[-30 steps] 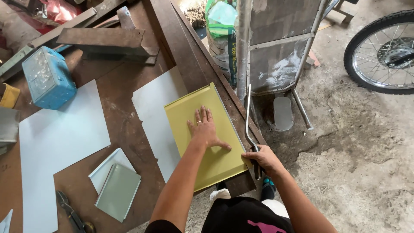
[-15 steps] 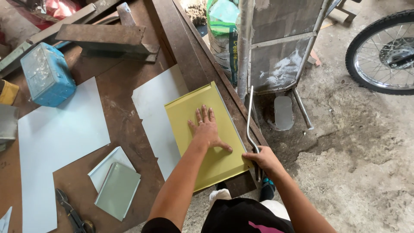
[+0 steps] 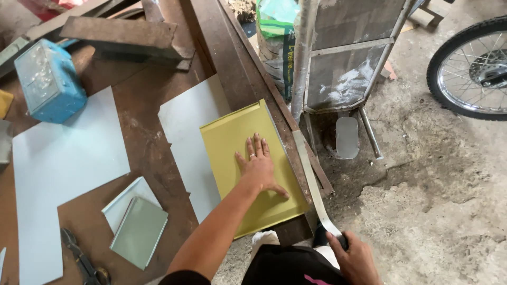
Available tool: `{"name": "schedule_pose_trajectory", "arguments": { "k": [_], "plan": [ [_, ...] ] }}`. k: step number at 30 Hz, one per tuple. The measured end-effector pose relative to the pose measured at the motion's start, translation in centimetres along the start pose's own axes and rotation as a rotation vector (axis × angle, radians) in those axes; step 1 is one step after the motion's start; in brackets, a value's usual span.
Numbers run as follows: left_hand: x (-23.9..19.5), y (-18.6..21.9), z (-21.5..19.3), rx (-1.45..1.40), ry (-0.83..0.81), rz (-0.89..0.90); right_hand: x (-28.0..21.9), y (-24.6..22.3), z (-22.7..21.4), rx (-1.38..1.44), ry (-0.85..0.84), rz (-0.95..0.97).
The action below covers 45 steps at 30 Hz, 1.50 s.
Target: Bending the edges of a sheet metal piece using a metal bar to create a tray.
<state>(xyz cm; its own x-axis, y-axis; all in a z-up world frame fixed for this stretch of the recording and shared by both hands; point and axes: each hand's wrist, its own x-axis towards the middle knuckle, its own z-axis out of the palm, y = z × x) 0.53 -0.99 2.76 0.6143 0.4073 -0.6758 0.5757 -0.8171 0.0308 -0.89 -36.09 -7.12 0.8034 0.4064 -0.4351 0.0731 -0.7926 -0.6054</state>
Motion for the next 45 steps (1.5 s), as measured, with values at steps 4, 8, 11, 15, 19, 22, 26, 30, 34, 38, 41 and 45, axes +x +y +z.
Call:
{"name": "schedule_pose_trajectory", "arguments": {
  "k": [4, 8, 11, 15, 19, 22, 26, 30, 34, 38, 41, 45],
  "plan": [
    [-0.5, 0.1, 0.4, 0.004, -0.011, -0.016, -2.5, -3.7, -3.2, 0.148, 0.011, 0.058],
    [0.1, 0.1, 0.5, 0.018, 0.016, -0.012, -3.8, -2.2, -2.9, 0.236, 0.172, 0.078],
    [-0.1, 0.0, 0.9, -0.003, 0.022, -0.008, -1.4, 4.9, 3.0, 0.050, 0.017, 0.014],
    [1.0, 0.0, 0.2, 0.004, 0.125, 0.005, 4.3, 11.2, 5.4, -0.080, -0.306, 0.315],
    [0.5, 0.4, 0.4, -0.008, 0.058, -0.028, 3.8, -5.0, -4.3, 0.065, -0.178, 0.260],
    [-0.5, 0.3, -0.2, -0.007, -0.002, -0.030, 3.3, -10.2, -6.1, 0.254, 0.036, 0.053],
    [-0.2, 0.7, -0.8, 0.000, 0.010, -0.032, 6.4, -8.3, -1.3, 0.310, -0.047, -0.113],
    [0.2, 0.5, -0.1, -0.029, 0.053, -0.040, 11.3, -1.6, 2.6, 0.007, -0.145, 0.093],
    [-0.6, 0.5, 0.2, 0.020, 0.005, -0.020, 10.4, -7.9, 0.3, 0.056, -0.098, 0.085],
    [0.3, -0.1, 0.8, 0.014, 0.065, -0.020, 10.5, -10.0, 2.1, 0.061, -0.083, -0.010],
    [2.4, -1.3, 1.6, -0.014, 0.118, 0.015, 11.4, -9.5, 3.0, 0.058, -0.095, -0.003],
    [4.0, -1.9, -0.9, 0.004, 0.125, 0.003, 11.0, -8.7, 3.3, 0.030, -0.127, 0.029]
  ]
}}
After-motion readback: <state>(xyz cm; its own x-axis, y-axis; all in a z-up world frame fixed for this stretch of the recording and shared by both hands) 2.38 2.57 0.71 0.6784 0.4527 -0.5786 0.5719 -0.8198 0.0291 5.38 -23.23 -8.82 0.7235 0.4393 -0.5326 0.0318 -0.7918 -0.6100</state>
